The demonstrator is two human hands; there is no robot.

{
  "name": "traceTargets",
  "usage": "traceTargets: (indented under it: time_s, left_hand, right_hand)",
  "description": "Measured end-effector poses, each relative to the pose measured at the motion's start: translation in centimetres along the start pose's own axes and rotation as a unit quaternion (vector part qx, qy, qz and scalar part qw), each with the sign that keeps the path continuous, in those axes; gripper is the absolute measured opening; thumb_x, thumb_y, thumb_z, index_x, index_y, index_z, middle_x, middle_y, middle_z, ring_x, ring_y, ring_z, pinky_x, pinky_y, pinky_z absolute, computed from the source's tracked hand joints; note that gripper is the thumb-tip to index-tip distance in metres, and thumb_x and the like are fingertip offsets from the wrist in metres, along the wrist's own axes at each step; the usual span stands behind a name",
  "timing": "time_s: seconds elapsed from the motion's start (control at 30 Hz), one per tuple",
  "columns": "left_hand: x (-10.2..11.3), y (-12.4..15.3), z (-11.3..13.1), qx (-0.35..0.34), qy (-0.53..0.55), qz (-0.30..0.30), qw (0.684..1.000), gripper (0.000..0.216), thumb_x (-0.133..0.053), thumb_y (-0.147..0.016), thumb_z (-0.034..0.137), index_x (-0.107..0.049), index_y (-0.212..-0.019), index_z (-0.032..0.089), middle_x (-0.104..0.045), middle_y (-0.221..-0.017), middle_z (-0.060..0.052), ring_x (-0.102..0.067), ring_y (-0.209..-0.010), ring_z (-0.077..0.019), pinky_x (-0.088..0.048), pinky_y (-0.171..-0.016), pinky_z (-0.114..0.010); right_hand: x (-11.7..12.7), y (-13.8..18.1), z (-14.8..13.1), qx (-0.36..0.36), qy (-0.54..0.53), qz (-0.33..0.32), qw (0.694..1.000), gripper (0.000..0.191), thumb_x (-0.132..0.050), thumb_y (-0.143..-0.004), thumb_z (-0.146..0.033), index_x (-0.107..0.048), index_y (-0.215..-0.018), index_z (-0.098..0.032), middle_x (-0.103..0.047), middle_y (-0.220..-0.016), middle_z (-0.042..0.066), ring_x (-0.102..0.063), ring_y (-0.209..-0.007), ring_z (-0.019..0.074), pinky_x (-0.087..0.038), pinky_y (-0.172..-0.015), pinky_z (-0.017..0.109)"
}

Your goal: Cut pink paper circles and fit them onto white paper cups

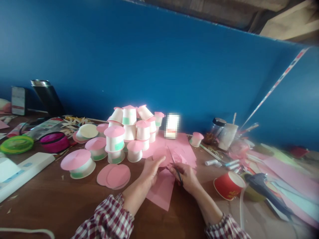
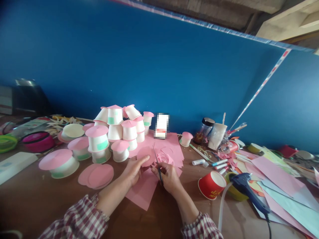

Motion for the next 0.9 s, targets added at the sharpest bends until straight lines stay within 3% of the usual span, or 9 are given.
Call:
traceTargets:
  time_s: [0.33,0.7,0.9]
  left_hand:
    - [-0.1,0.2,0.1,-0.002,-0.013,0.0,1.0,0.027,-0.075,-0.063,0.027,-0.065,-0.081,0.01,-0.068,-0.069,-0.01,-0.066,-0.063,-0.0223,-0.054,-0.056,-0.032]
    - [-0.9,1.2,1.0,0.029,-0.068,0.057,0.996,0.022,-0.074,-0.061,0.023,-0.06,-0.074,0.011,-0.063,-0.058,-0.006,-0.061,-0.05,-0.0201,-0.049,-0.041,-0.03]
    - [-0.8,1.2,1.2,0.021,-0.1,0.074,0.992,0.029,-0.075,-0.061,0.024,-0.058,-0.08,0.012,-0.062,-0.062,-0.005,-0.06,-0.049,-0.0176,-0.047,-0.038,-0.026]
  right_hand:
    - [-0.1,0.1,-0.2,-0.003,0.001,-0.019,1.0,0.028,-0.066,-0.075,-0.042,-0.058,-0.072,-0.016,-0.041,-0.044,-0.007,-0.039,-0.035,0.0068,-0.03,-0.036,0.019]
    - [-0.2,-0.1,0.0,0.008,-0.025,-0.018,1.0,0.025,-0.066,-0.075,-0.038,-0.059,-0.079,-0.015,-0.043,-0.046,-0.008,-0.042,-0.037,0.0071,-0.033,-0.039,0.019]
    - [-0.1,0.0,-0.2,0.009,-0.012,-0.017,1.0,0.028,-0.064,-0.076,-0.042,-0.058,-0.077,-0.015,-0.042,-0.045,-0.008,-0.043,-0.037,0.0077,-0.034,-0.039,0.019]
Point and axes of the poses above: each hand's wrist, its own y-axis away from the middle knuckle, its own x-axis out of the back of the hand, z = x × y, the point moved 3 cm from there along -y, towards the middle knuckle
